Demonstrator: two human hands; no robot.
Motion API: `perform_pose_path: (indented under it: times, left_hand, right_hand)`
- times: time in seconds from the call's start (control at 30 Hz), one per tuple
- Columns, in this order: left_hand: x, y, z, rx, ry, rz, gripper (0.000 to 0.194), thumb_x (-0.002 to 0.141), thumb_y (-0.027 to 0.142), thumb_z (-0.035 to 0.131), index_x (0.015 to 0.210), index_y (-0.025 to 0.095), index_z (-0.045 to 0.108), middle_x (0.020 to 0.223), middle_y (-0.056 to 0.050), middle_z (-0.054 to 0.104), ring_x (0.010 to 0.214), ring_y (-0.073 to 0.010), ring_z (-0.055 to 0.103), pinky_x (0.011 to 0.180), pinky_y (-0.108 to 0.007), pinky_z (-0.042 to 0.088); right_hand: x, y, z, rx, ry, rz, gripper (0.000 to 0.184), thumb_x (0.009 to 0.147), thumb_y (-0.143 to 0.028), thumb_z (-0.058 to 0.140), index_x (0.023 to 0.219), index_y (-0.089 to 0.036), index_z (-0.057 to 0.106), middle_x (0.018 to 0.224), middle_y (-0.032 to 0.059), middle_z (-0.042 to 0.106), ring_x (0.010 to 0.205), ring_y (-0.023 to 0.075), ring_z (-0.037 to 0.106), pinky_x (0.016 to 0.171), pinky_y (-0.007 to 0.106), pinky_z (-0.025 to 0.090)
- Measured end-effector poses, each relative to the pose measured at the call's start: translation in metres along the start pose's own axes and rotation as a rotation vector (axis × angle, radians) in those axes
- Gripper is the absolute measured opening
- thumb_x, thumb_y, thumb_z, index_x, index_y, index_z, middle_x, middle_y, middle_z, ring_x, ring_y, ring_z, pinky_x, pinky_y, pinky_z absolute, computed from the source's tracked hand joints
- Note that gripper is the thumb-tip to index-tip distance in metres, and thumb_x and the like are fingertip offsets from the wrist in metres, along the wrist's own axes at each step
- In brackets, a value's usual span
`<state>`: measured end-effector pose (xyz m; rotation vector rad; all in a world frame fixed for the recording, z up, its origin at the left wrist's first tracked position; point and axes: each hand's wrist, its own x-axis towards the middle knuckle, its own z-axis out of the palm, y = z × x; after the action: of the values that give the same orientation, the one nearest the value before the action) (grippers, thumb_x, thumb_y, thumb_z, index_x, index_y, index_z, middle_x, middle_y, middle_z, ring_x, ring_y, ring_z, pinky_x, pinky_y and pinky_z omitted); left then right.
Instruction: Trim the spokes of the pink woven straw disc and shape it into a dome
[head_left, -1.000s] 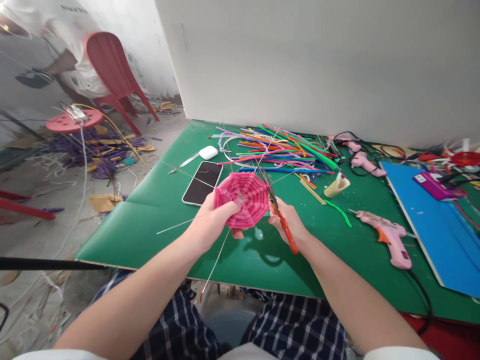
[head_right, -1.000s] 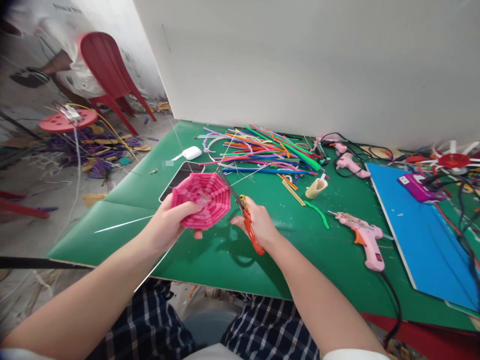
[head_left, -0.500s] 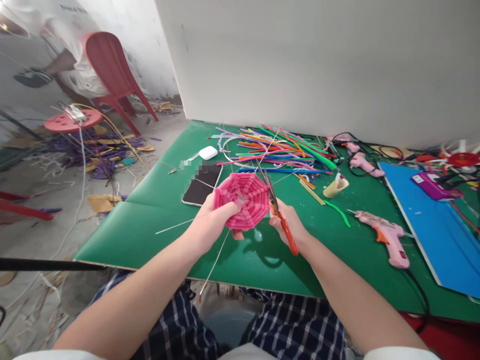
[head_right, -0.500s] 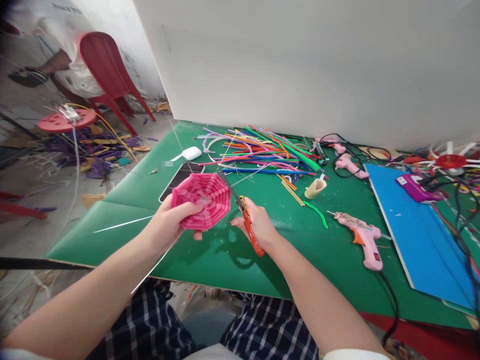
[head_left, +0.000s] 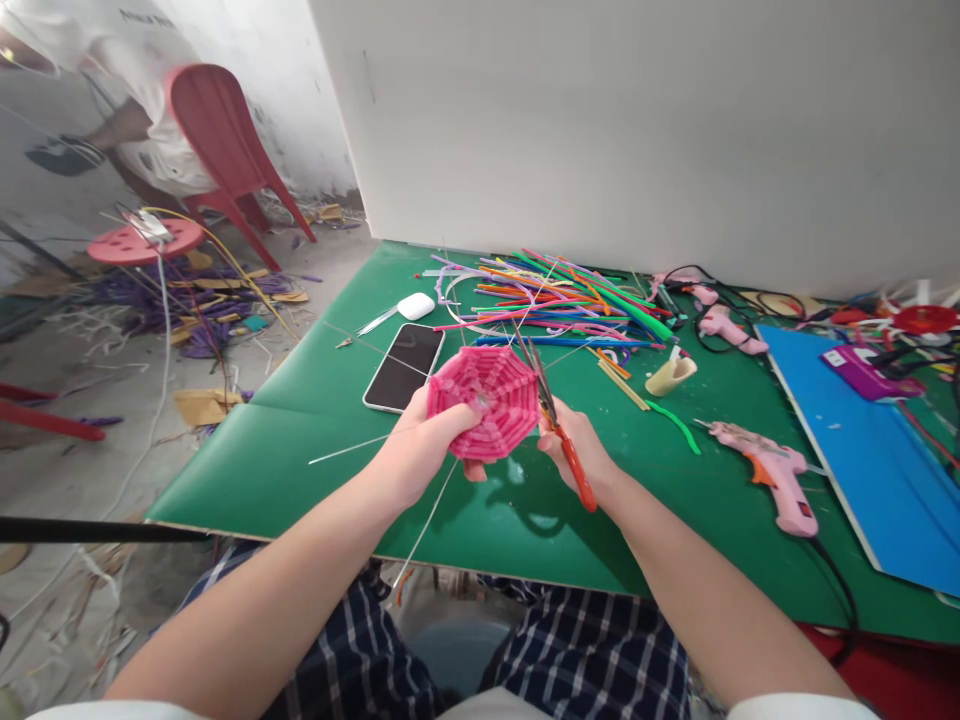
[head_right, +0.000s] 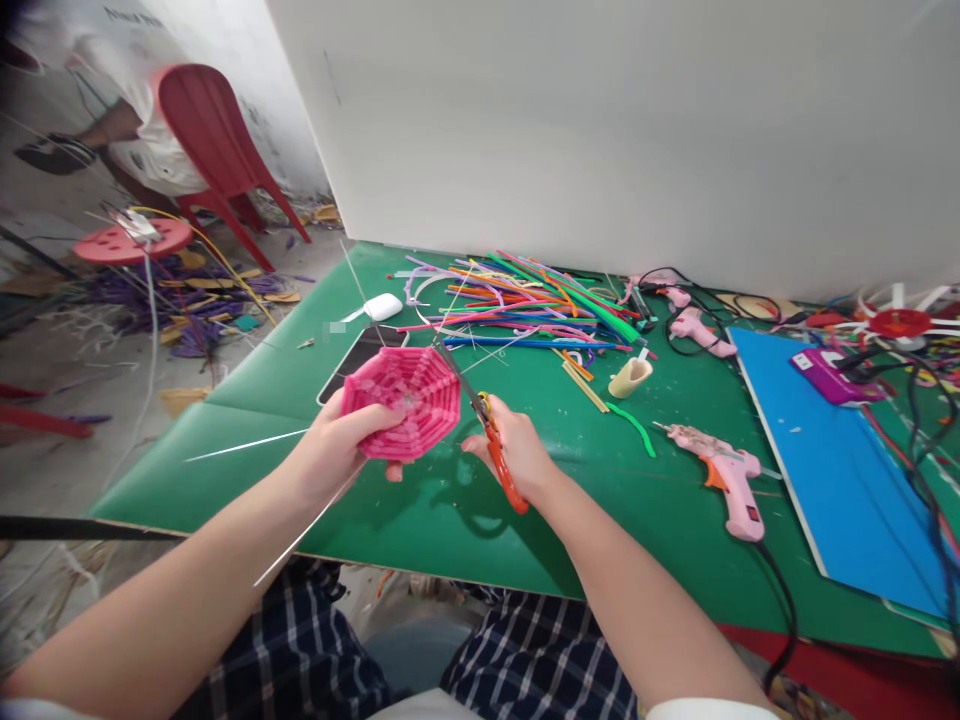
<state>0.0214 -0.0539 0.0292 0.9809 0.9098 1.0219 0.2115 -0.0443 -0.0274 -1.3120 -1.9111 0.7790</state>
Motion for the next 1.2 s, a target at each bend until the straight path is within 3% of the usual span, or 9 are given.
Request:
perform_pose_path:
  times: [0.27, 0.53, 0.77, 0.93, 1.2]
  left_hand:
    - [0.000, 0.000, -0.001, -0.004, -0.007, 0.001, 0.036, 0.069, 0.019, 0.057, 0.105, 0.014, 0.058, 0.057, 0.000, 0.060, 0.040, -0.0131, 0.056, 0.030, -0.021, 0.046]
    - [0.000, 0.006, 0.000, -0.050, -0.030, -0.054, 0.039, 0.066, 0.016, 0.056, 0.104, 0.011, 0.056, 0.052, 0.001, 0.060, 0.038, -0.0132, 0.054, 0.028, -0.021, 0.045]
    - [0.001, 0.010, 0.000, -0.106, -0.034, -0.113, 0.029, 0.064, 0.014, 0.056, 0.093, 0.011, 0.058, 0.046, 0.002, 0.058, 0.035, -0.0128, 0.052, 0.026, -0.019, 0.042]
    - [0.002, 0.009, -0.001, -0.105, -0.033, -0.105, 0.024, 0.064, 0.015, 0.056, 0.088, 0.011, 0.058, 0.045, 0.001, 0.058, 0.035, -0.0136, 0.053, 0.027, -0.020, 0.043]
    - [0.014, -0.006, -0.012, -0.017, -0.084, -0.078, 0.014, 0.069, 0.018, 0.057, 0.081, 0.012, 0.059, 0.054, -0.001, 0.063, 0.038, -0.0154, 0.057, 0.034, -0.025, 0.049]
  right_hand:
    - [0.000, 0.000, 0.000, -0.005, -0.005, -0.002, 0.051, 0.071, -0.072, 0.039, 0.067, -0.022, 0.034, 0.053, -0.0065, 0.031, 0.047, 0.0089, 0.028, 0.045, 0.023, 0.025]
    - [-0.001, 0.005, 0.002, 0.004, 0.007, -0.027, 0.046, 0.072, -0.066, 0.044, 0.068, -0.021, 0.036, 0.053, -0.0065, 0.032, 0.046, 0.0083, 0.028, 0.044, 0.023, 0.025]
    - [0.000, 0.002, 0.004, 0.073, 0.095, 0.027, 0.045, 0.071, -0.065, 0.046, 0.065, -0.021, 0.039, 0.054, -0.0047, 0.035, 0.046, 0.0083, 0.028, 0.043, 0.023, 0.024]
    - [0.001, 0.013, 0.007, 0.179, 0.123, 0.092, 0.047, 0.070, -0.068, 0.042, 0.066, -0.022, 0.038, 0.053, -0.0048, 0.036, 0.045, 0.0095, 0.031, 0.042, 0.024, 0.026]
    - [0.002, 0.029, 0.015, 0.297, 0.181, 0.055, 0.045, 0.070, -0.066, 0.047, 0.074, -0.022, 0.045, 0.060, -0.0036, 0.041, 0.047, 0.0099, 0.036, 0.042, 0.023, 0.032]
